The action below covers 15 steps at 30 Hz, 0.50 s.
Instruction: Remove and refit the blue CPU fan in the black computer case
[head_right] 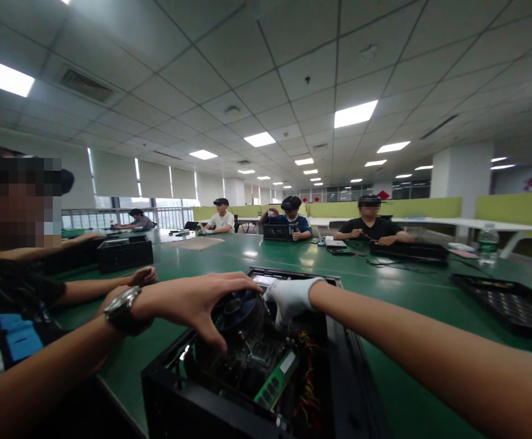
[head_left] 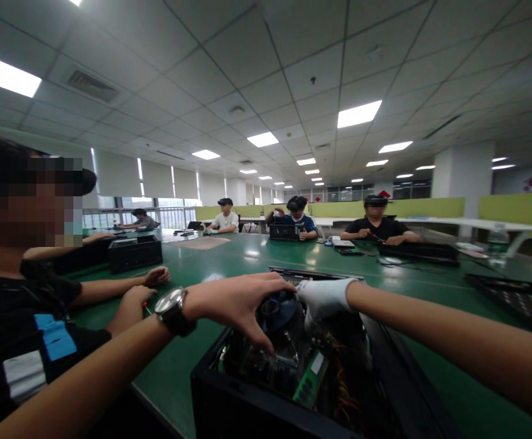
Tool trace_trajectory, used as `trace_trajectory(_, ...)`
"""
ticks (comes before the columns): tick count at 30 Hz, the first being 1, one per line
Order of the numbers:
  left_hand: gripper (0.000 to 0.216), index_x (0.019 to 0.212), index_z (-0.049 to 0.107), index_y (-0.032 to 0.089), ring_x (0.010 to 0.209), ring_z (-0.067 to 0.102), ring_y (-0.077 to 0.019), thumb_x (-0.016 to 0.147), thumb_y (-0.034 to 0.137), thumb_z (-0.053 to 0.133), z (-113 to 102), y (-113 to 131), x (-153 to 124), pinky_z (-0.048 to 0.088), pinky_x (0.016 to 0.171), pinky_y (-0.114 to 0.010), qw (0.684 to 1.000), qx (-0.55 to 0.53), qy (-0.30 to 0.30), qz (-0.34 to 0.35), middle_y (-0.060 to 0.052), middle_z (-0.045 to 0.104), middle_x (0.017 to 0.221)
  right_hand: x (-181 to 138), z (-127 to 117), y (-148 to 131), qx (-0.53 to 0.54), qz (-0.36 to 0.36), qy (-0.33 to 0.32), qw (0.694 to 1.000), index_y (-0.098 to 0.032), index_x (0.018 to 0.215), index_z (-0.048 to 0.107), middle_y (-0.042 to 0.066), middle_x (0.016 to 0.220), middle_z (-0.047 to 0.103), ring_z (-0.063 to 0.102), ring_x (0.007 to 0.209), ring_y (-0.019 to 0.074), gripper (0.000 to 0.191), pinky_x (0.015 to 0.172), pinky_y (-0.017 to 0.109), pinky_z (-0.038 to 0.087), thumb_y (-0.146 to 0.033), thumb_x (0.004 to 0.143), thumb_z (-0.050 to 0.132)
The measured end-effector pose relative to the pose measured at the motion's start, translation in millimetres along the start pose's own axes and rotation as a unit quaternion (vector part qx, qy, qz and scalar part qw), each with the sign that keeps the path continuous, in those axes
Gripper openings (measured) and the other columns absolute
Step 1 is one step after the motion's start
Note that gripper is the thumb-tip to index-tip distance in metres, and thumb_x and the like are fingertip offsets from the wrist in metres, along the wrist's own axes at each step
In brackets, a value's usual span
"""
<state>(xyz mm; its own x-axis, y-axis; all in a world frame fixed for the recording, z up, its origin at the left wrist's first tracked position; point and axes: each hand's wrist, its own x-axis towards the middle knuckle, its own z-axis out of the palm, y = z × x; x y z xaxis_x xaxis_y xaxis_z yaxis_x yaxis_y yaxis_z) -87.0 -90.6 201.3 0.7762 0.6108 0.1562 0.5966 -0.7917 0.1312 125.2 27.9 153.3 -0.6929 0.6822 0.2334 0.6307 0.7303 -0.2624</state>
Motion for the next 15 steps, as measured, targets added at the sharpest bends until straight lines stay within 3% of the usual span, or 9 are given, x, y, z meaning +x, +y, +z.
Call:
trace_trajectory(2, 0.093, 0.145, 0.041, 0.021, 0.125, 0.052, -0.0285, 0.067, 0.048, 0.085, 4, -9, 13, 0.042, 0.109, -0.042, 1.000, 0.020, -0.020, -0.001, -0.011, 0.052, 0.139, -12, -25, 7, -0.015, -0.008, -0.043, 0.999, -0.023, 0.077, 0.074, -0.002, 0.071, 0.070, 0.064, 0.064, 0.0205, 0.027, 0.058, 0.027, 0.048, -0.023, 0.055, 0.088)
trace_trajectory(4, 0.093, 0.143, 0.043, 0.018, 0.123, 0.053, -0.0303, 0.066, 0.047, 0.086, 17, -20, 29, 0.044, 0.106, -0.042, 0.997, 0.063, -0.054, 0.002, -0.013, 0.053, 0.136, -31, -46, 8, -0.013, -0.028, -0.045, 0.999, -0.025, 0.085, 0.074, -0.002, 0.078, 0.072, 0.066, 0.069, 0.0209, 0.026, 0.058, 0.026, 0.047, -0.024, 0.060, 0.082)
trace_trajectory(8, 0.091, 0.136, 0.049, 0.016, 0.115, 0.057, -0.0359, 0.060, 0.048, 0.087, 60, -46, 64, 0.052, 0.093, -0.045, 0.972, 0.187, -0.144, 0.015, -0.018, 0.056, 0.132, -92, -62, -14, 0.053, -0.016, 0.047, 0.997, -0.026, 0.088, 0.073, 0.000, 0.081, 0.073, 0.067, 0.070, 0.0213, 0.020, 0.058, 0.027, 0.050, -0.033, 0.070, 0.073)
trace_trajectory(10, 0.087, 0.132, 0.052, 0.016, 0.112, 0.058, -0.0381, 0.061, 0.053, 0.086, 78, -53, 76, 0.053, 0.089, -0.047, 0.958, 0.224, -0.181, 0.015, -0.020, 0.057, 0.130, -126, -51, -30, 0.085, -0.012, 0.096, 0.992, -0.030, 0.092, 0.072, 0.001, 0.088, 0.074, 0.069, 0.074, 0.0231, 0.020, 0.060, 0.029, 0.053, -0.037, 0.073, 0.071)
trace_trajectory(12, 0.083, 0.131, 0.054, 0.016, 0.114, 0.058, -0.0404, 0.066, 0.060, 0.080, 86, -52, 83, 0.053, 0.087, -0.050, 0.952, 0.237, -0.193, 0.004, -0.021, 0.058, 0.129, -155, -26, -42, 0.085, -0.051, 0.146, 0.984, -0.038, 0.099, 0.072, 0.001, 0.094, 0.075, 0.070, 0.076, 0.0243, 0.023, 0.059, 0.031, 0.056, -0.041, 0.076, 0.070)
trace_trajectory(15, 0.075, 0.134, 0.053, 0.016, 0.116, 0.057, -0.0416, 0.078, 0.064, 0.069, 74, -31, 76, 0.052, 0.086, -0.049, 0.960, 0.225, -0.166, -0.031, -0.022, 0.058, 0.131, -184, 24, -54, 0.028, -0.108, 0.226, 0.968, -0.050, 0.104, 0.068, -0.003, 0.073, 0.072, 0.066, 0.055, 0.0218, 0.027, 0.044, 0.031, 0.052, -0.038, 0.080, 0.068)
